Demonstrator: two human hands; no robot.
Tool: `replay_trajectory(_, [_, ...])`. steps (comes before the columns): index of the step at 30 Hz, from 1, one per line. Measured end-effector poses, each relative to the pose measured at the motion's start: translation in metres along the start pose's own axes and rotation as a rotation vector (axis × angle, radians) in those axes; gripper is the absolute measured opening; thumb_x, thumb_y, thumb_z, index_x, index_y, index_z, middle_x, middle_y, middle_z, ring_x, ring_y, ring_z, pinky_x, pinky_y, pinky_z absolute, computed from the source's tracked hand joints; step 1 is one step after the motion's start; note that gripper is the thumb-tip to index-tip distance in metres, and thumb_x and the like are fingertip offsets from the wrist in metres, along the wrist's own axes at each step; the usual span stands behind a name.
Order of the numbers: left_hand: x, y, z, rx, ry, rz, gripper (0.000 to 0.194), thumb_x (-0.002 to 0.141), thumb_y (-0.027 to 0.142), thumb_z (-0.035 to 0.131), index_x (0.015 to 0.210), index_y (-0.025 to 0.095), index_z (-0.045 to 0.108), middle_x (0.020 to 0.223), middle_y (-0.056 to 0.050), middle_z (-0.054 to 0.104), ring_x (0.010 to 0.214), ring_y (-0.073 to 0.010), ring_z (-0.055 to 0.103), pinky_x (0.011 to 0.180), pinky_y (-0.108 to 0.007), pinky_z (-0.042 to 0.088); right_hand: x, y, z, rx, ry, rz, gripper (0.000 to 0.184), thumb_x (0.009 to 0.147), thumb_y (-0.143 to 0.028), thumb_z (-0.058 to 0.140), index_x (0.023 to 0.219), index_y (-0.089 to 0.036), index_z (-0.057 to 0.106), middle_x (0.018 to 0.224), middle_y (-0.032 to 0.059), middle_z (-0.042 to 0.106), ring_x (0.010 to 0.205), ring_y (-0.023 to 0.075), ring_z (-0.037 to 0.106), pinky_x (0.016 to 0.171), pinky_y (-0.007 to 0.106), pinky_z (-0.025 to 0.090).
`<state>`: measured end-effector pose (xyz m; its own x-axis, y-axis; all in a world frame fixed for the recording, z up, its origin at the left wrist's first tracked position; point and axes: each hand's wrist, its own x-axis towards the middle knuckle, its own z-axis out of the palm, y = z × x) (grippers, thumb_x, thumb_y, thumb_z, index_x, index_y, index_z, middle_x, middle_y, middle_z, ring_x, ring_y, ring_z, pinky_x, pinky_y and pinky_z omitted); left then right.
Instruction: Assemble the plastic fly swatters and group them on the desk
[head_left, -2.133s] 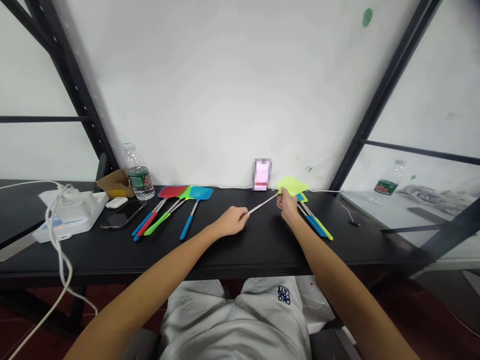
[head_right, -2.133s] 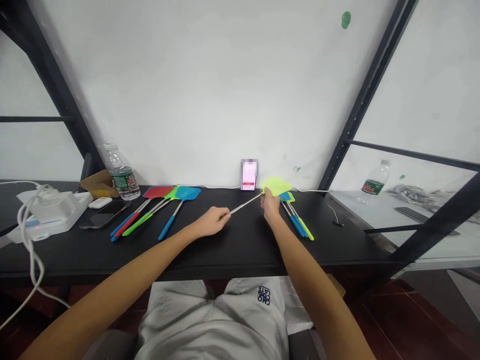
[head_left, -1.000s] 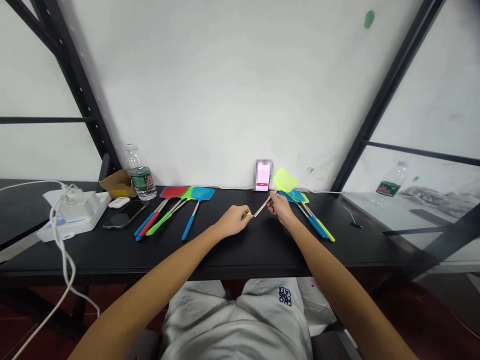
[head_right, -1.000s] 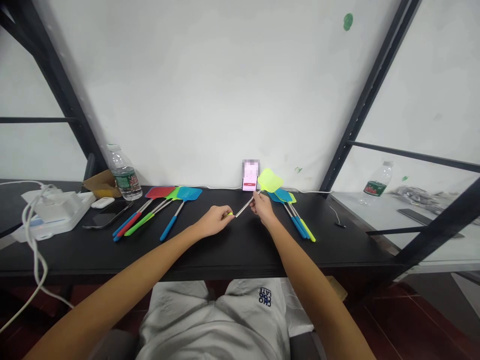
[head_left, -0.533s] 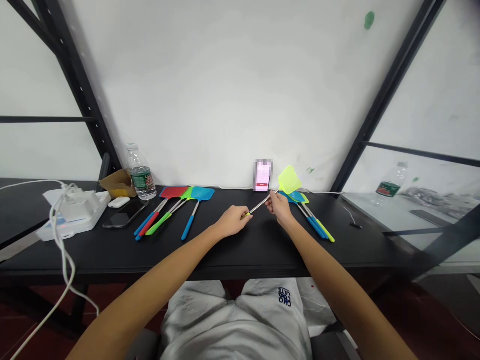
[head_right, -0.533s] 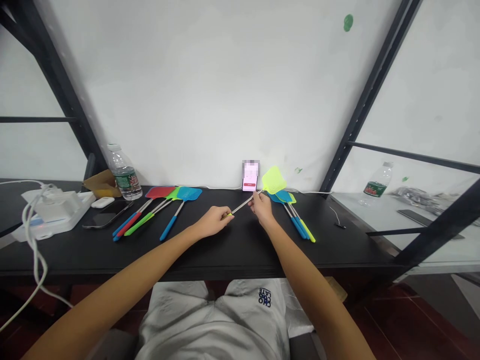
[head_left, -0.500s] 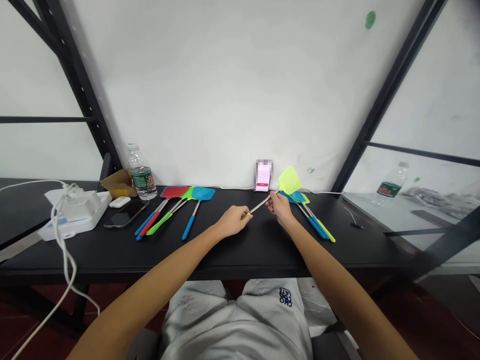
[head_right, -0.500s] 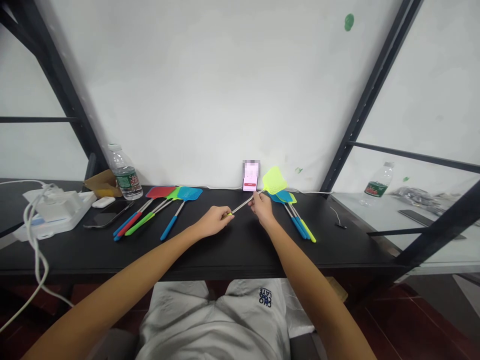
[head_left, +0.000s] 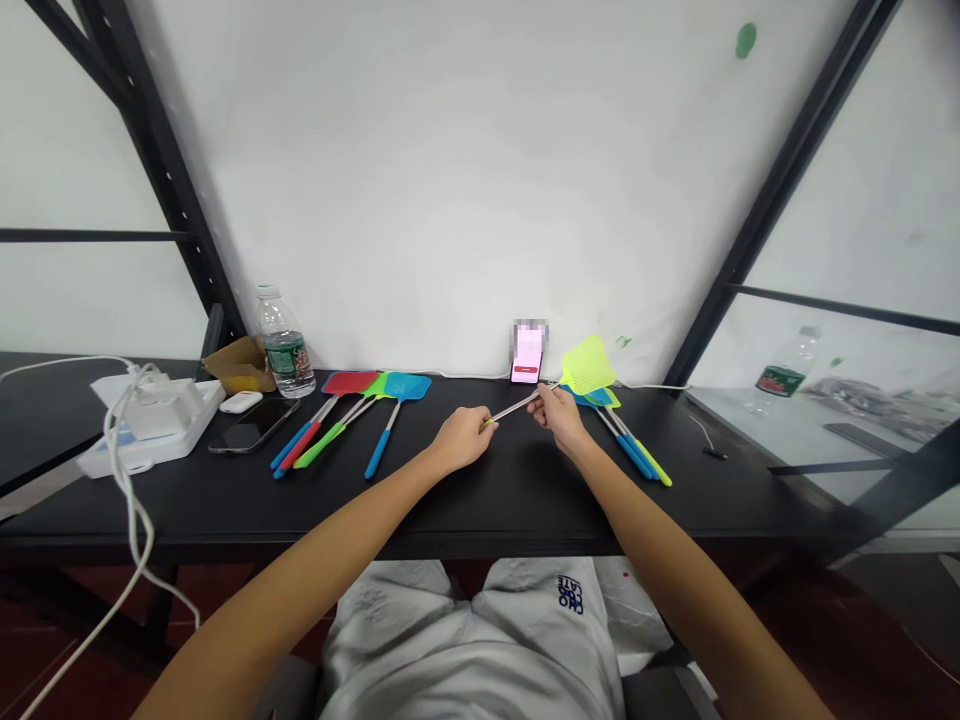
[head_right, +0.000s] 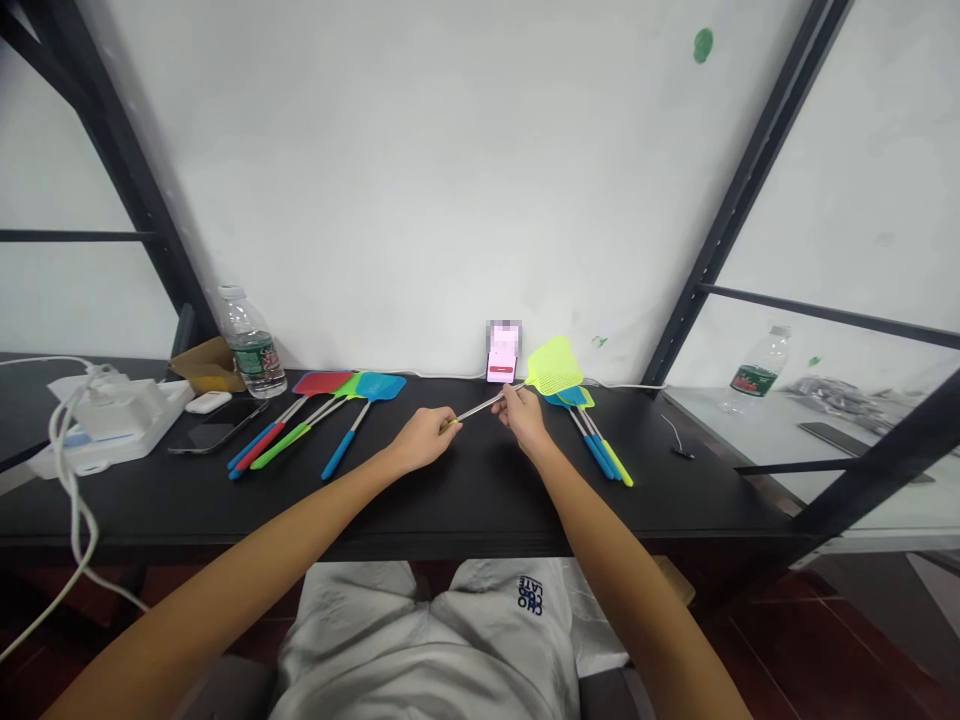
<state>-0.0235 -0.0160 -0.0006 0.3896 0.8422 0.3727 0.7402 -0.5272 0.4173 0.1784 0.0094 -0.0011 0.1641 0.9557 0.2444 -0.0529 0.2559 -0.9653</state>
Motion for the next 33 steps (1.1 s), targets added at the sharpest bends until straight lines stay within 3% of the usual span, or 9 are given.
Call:
replay_trajectory(5, [-0.001, 0.002, 0.002, -0.027, -0.022, 0.095, 0.021, 0.092, 0.033, 0.051, 0.085, 0.019, 0.065, 0.076, -0.003, 0.068, 0.068, -0.0157, 0.059, 0.061, -0.025, 0.035, -0.002, 0.000, 0.000, -0.009, -0.082, 0.056, 0.037, 0.083, -0.052, 0.061, 0.074, -0.018, 0.049, 0.051, -0.0009, 0.056, 0.035, 0.0061, 0.038, 0.035, 0.019, 0.021])
replay_trajectory(9, [-0.003, 0.004, 0.003, -0.050, -0.013, 0.126, 0.023, 0.092, 0.031, 0.049, 0.078, 0.019, 0.062, 0.070, -0.002, 0.065, 0.063, -0.0140, 0.056, 0.058, -0.024, 0.033, -0.012, 0.001, 0.007, -0.096, -0.355, 0.107, 0.043, 0.082, -0.057, 0.060, 0.072, -0.016, 0.053, 0.056, 0.0017, 0.060, 0.038, 0.0062, 0.042, 0.036, 0.018, 0.023])
replay_trajectory(12, [-0.003, 0.005, 0.001, -0.048, 0.012, 0.120, 0.024, 0.091, 0.029, 0.048, 0.074, 0.018, 0.061, 0.066, -0.002, 0.064, 0.059, -0.0134, 0.055, 0.056, -0.024, 0.032, -0.017, 0.003, 0.013, -0.135, -0.438, 0.118, 0.045, 0.082, -0.059, 0.061, 0.073, -0.016, 0.055, 0.058, 0.0016, 0.061, 0.040, 0.0064, 0.044, 0.037, 0.018, 0.025])
replay_trajectory(16, [-0.004, 0.007, -0.002, -0.100, 0.017, 0.097, 0.027, 0.092, 0.036, 0.049, 0.078, 0.019, 0.064, 0.068, -0.002, 0.067, 0.061, -0.0139, 0.058, 0.058, -0.024, 0.036, -0.014, 0.006, 0.015, -0.126, -0.370, 0.104, 0.044, 0.082, -0.058, 0.061, 0.071, -0.016, 0.054, 0.057, 0.0000, 0.057, 0.039, 0.0059, 0.042, 0.036, 0.018, 0.024])
replay_trajectory(19, [-0.004, 0.009, -0.004, -0.151, 0.011, 0.110, 0.033, 0.092, 0.045, 0.049, 0.083, 0.019, 0.067, 0.073, -0.003, 0.070, 0.066, -0.0148, 0.061, 0.061, -0.024, 0.040, -0.006, 0.008, 0.009, -0.082, -0.235, 0.097, 0.042, 0.084, -0.056, 0.060, 0.069, -0.018, 0.050, 0.057, 0.0002, 0.056, 0.039, 0.0074, 0.043, 0.035, 0.019, 0.023])
replay_trajectory(24, [-0.003, 0.008, -0.006, -0.156, 0.050, 0.104, 0.036, 0.094, 0.045, 0.046, 0.079, 0.019, 0.065, 0.072, -0.003, 0.069, 0.066, -0.0147, 0.061, 0.061, -0.025, 0.041, 0.013, 0.003, -0.022, -0.188, 0.009, 0.078, 0.038, 0.088, -0.052, 0.052, 0.068, -0.019, 0.048, 0.062, 0.0038, 0.061, 0.044, 0.0106, 0.049, 0.040, 0.022, 0.033])
replay_trajectory(27, [-0.003, 0.006, -0.007, -0.138, 0.061, 0.102, 0.033, 0.094, 0.042, 0.046, 0.077, 0.019, 0.063, 0.070, -0.002, 0.067, 0.064, -0.0142, 0.059, 0.060, -0.025, 0.039, 0.023, -0.002, -0.048, -0.472, 0.062, 0.041, 0.042, 0.093, -0.049, 0.042, 0.063, -0.020, 0.048, 0.057, 0.0043, 0.059, 0.053, 0.0146, 0.055, 0.053, 0.025, 0.043])
replay_trajectory(30, [-0.002, 0.003, -0.006, -0.128, 0.061, 0.120, 0.029, 0.094, 0.038, 0.047, 0.078, 0.019, 0.062, 0.070, -0.002, 0.066, 0.064, -0.0139, 0.059, 0.060, -0.025, 0.038, 0.029, -0.008, -0.069, -0.896, 0.068, 0.068, 0.046, 0.094, -0.044, 0.039, 0.058, -0.019, 0.052, 0.061, 0.0074, 0.062, 0.065, 0.0194, 0.061, 0.065, 0.028, 0.044])
replay_trajectory(33, [-0.002, 0.000, -0.005, -0.120, 0.061, 0.128, 0.028, 0.094, 0.038, 0.047, 0.081, 0.019, 0.063, 0.072, -0.002, 0.067, 0.066, -0.0146, 0.060, 0.062, -0.025, 0.039, 0.031, -0.010, -0.084, -1.154, 0.073, 0.111, 0.043, 0.094, -0.041, 0.040, 0.063, -0.018, 0.058, 0.068, 0.0090, 0.065, 0.074, 0.0221, 0.063, 0.072, 0.030, 0.044])
